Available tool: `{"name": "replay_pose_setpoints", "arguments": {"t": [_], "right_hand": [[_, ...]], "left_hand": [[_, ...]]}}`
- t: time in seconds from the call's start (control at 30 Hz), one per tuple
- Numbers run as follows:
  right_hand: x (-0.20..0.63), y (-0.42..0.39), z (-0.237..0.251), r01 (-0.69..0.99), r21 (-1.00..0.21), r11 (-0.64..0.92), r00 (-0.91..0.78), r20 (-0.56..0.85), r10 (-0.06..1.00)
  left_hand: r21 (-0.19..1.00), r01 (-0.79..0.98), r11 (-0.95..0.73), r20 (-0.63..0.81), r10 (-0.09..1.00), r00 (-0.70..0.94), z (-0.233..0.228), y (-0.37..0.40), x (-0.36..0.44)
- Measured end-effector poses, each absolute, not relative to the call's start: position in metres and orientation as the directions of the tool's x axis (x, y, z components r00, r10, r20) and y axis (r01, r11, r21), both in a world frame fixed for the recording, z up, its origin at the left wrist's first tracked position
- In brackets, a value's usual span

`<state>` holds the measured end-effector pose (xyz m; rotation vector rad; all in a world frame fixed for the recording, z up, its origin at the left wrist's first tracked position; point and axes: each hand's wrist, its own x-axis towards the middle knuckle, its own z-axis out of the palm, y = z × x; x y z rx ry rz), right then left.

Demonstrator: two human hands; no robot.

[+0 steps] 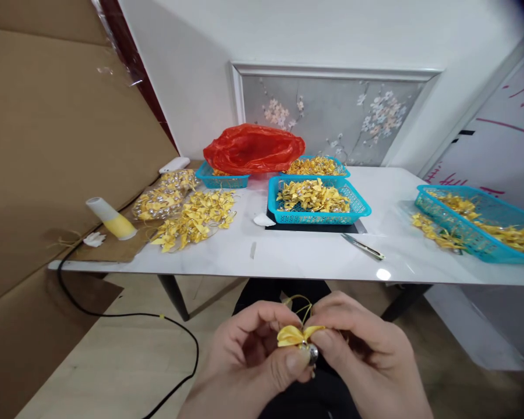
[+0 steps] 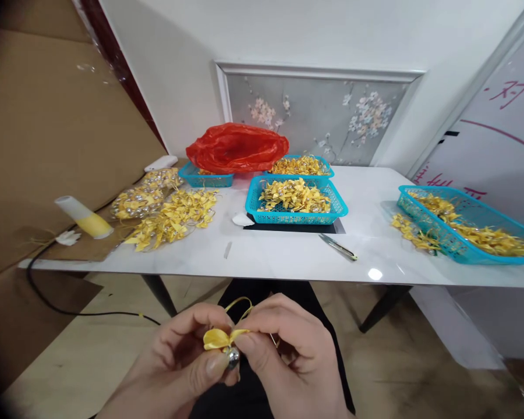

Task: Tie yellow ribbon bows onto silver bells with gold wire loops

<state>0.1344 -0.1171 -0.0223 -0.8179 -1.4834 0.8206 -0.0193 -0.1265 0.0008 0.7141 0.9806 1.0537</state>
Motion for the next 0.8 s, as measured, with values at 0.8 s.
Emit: {"name": "replay_pose_setpoints", "arguments": {"t": [0.8], "right_hand": [[0.194, -0.066, -0.014, 0.19, -0.742, 0.642, 0.558, 0.62, 0.551]], "left_hand": [[0.899, -0.243, 0.364, -0.309, 0.921, 0.236, -0.011, -0.125, -0.036]]}}
